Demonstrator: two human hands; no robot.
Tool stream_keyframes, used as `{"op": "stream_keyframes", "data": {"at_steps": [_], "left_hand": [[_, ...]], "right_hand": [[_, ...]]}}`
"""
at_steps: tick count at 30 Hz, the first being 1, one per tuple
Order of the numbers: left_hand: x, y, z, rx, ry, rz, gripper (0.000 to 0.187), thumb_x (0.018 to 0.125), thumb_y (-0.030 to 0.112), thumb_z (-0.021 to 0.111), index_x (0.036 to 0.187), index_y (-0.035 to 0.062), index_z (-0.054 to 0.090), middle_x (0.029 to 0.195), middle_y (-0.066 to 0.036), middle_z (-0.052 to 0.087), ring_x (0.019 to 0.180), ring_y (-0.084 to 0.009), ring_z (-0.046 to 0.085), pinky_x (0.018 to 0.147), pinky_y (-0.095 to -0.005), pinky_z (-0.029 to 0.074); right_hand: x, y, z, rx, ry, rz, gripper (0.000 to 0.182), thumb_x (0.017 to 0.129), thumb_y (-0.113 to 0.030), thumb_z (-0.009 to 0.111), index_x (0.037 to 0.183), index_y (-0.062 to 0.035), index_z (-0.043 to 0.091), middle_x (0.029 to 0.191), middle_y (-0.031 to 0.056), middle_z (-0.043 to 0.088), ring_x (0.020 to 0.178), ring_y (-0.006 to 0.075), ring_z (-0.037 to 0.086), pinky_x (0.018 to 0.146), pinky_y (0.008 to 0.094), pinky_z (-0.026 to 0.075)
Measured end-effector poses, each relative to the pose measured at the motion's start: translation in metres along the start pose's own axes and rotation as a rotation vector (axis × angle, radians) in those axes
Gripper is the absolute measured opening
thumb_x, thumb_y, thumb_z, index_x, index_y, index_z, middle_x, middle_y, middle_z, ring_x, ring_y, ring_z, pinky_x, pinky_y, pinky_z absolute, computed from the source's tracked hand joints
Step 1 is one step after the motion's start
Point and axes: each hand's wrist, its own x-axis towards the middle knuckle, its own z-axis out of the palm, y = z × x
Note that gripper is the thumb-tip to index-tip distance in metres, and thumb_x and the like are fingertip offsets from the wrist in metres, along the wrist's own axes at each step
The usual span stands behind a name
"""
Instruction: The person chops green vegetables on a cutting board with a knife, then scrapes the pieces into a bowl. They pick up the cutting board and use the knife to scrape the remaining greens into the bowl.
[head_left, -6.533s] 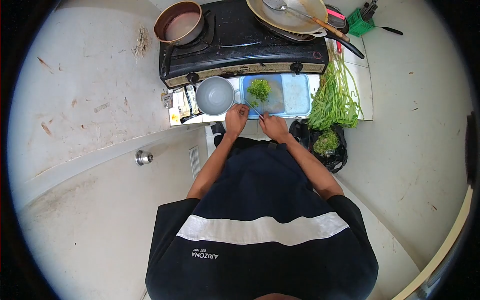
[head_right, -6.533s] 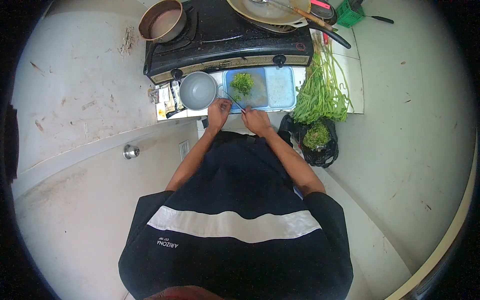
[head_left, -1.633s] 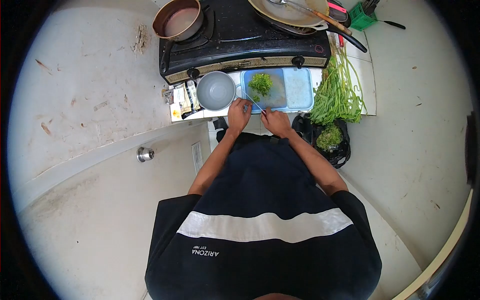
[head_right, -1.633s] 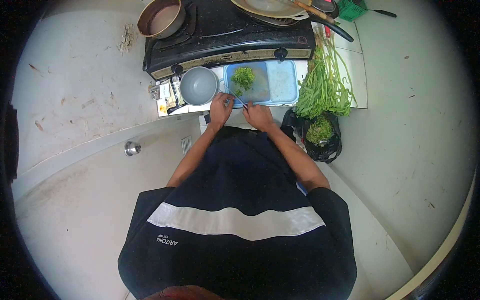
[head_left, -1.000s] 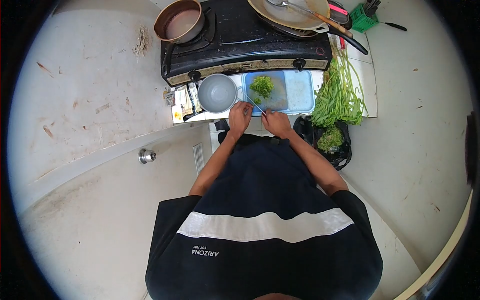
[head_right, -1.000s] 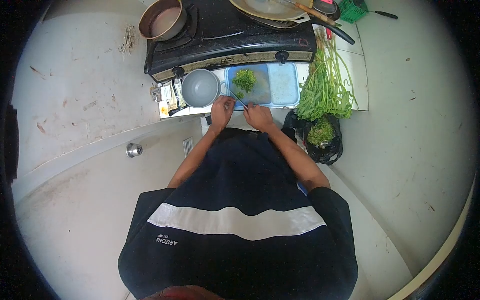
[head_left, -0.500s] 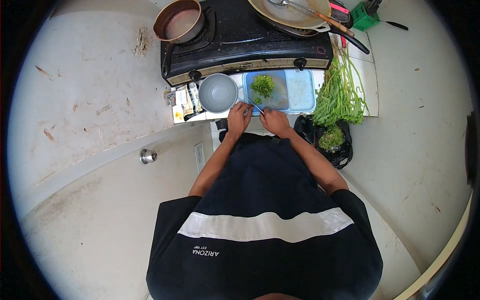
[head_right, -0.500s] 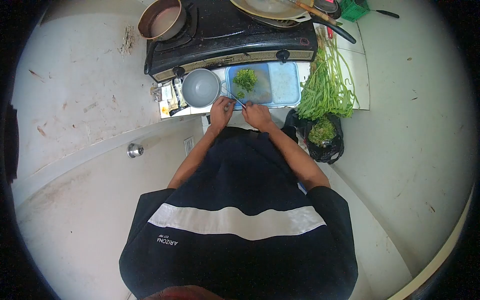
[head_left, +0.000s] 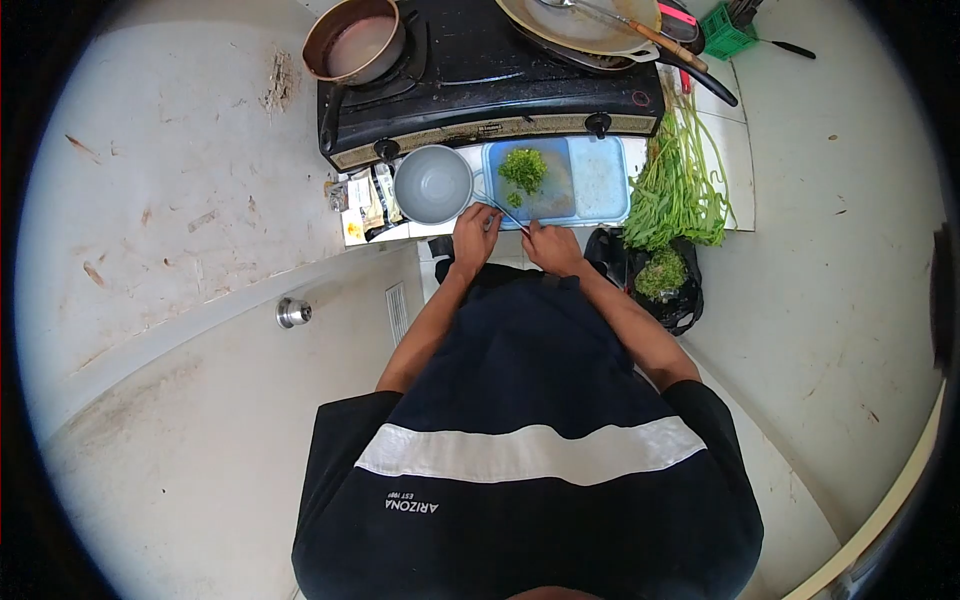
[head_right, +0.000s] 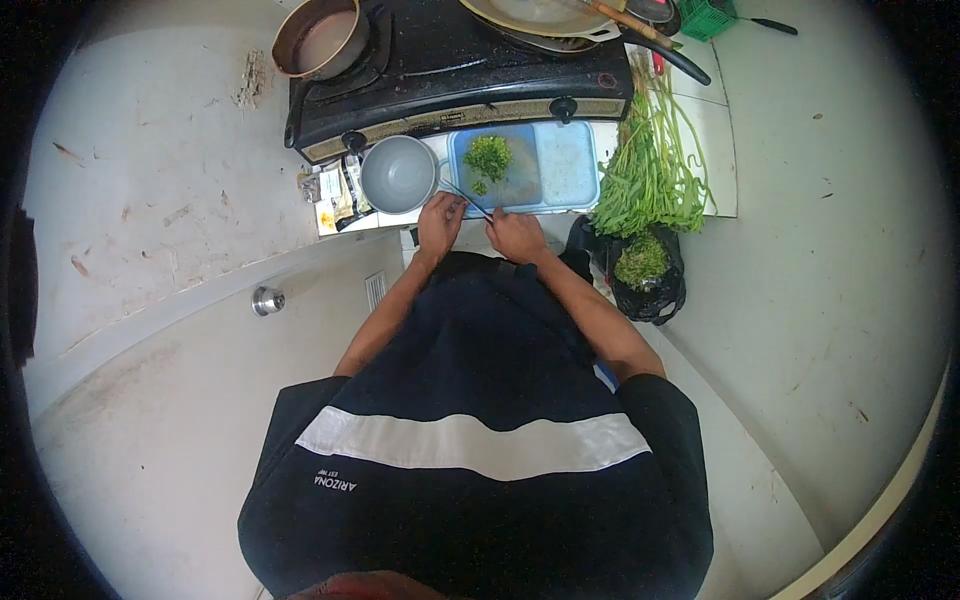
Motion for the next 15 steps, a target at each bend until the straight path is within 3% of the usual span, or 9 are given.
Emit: {"op": "stream_keyframes", "data": {"at_steps": [12,15], "left_hand": [[-0.003,0.002,-0.008,-0.052,-0.012,0.06,0.009,0.09,0.006,0.069,0.096,0.0036,0.075,0.097,-0.011,0.069,0.086,-0.0314,0.067,0.078,-0.0407,0.053],[-0.002,0.002,-0.008,-0.073,-0.04,-0.008,0.009,0.09,0.006,0.069,0.096,0.004,0.075,0.097,-0.01,0.069,0.089,-0.0314,0.067,0.081,-0.0409,0.054]], "right_hand": [[0.004,0.001,0.001,-0.002,0.002,0.059,0.035,0.1,-0.032,0.055,0.097,0.0023,0.062,0.069,0.0242,0.069,0.066,0.0424,0.071,0.065,0.0534,0.057],[0.004,0.004,0.001,0.016,-0.015,0.083,0.036,0.1,-0.033,0.056,0.097,0.0026,0.062,0.069,0.0245,0.069,0.066,0.0433,0.07,0.065,0.0543,0.057]]}}
